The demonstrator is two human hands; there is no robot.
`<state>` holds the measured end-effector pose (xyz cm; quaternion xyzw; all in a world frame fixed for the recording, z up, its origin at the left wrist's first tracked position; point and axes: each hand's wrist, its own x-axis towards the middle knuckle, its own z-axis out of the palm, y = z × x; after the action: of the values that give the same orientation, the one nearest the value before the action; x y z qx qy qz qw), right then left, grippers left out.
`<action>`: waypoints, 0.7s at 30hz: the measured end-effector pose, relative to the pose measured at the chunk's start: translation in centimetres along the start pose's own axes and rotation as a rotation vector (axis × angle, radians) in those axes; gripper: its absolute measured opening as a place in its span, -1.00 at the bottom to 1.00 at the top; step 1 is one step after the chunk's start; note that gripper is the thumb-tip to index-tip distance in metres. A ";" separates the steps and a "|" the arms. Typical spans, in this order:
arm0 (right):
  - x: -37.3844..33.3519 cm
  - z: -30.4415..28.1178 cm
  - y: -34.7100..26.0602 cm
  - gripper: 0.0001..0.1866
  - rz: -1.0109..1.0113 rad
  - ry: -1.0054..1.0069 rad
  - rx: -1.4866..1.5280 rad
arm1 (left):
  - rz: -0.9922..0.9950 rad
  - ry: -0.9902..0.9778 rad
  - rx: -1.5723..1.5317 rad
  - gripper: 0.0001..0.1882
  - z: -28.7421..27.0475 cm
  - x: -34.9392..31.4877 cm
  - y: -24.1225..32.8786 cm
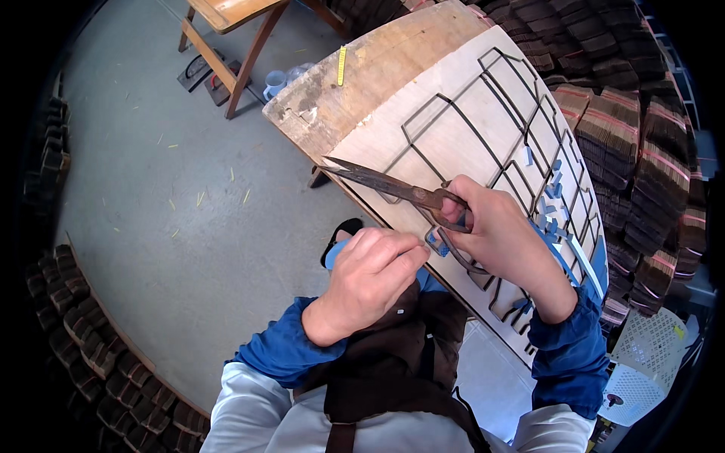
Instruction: The person walks through a warehouse and places a wooden board on a table. They then use scissors to cut small blue pieces from a larger sheet and fit them into a pre-cut wooden puzzle board.
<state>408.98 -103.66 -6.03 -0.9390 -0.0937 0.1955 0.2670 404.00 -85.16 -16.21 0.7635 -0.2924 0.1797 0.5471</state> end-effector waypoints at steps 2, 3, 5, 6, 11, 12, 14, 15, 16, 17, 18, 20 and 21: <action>0.0 0.1 0.2 -0.69 -0.017 0.008 -0.016 | -0.014 0.002 0.013 -0.72 0.3 -0.3 0.2; 0.1 -0.1 0.0 -0.70 0.010 -0.010 0.013 | -0.007 0.007 0.025 -0.72 0.3 -0.1 0.1; -0.1 -0.6 -0.4 -0.71 0.065 -0.044 0.074 | -0.039 0.022 -0.003 -0.73 0.1 0.1 0.1; -0.5 -0.6 0.1 -0.76 0.069 -0.025 0.126 | -0.059 0.027 -0.021 -0.74 0.1 0.1 0.3; -4.8 -2.1 1.7 -0.69 0.172 0.280 0.409 | -0.098 -0.013 0.046 -0.77 -0.2 1.0 1.1; -6.2 -2.2 2.1 -0.70 0.229 0.278 0.462 | -0.087 -0.026 0.071 -0.78 -0.2 1.3 1.4; -8.7 -1.8 2.2 -0.71 0.299 0.280 0.582 | -0.097 -0.067 0.142 -0.80 0.0 2.2 2.0; -10.1 -1.2 2.3 -0.71 0.317 0.288 0.658 | -0.117 -0.107 0.187 -0.81 0.1 2.7 2.3; -11.4 -0.6 2.4 -0.72 0.332 0.288 0.737 | -0.142 -0.146 0.239 -0.81 0.2 3.1 2.7; -12.5 0.1 3.2 -0.72 0.337 0.273 0.762 | -0.180 -0.196 0.277 -0.81 0.2 3.7 3.1; -13.6 0.8 3.7 -0.72 0.339 0.269 0.785 | -0.217 -0.248 0.318 -0.80 0.2 4.3 3.4; -15.3 1.8 4.4 -0.72 0.343 0.270 0.842 | -0.212 -0.323 0.421 -0.78 0.4 5.7 4.1; -16.0 2.3 4.7 -0.72 0.335 0.276 0.878 | -0.187 -0.369 0.463 -0.79 0.4 6.2 4.1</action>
<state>393.85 -111.05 -5.26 -0.7571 0.1864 0.1308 0.6124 406.02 -88.08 -9.67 0.9110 -0.2668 0.0489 0.3105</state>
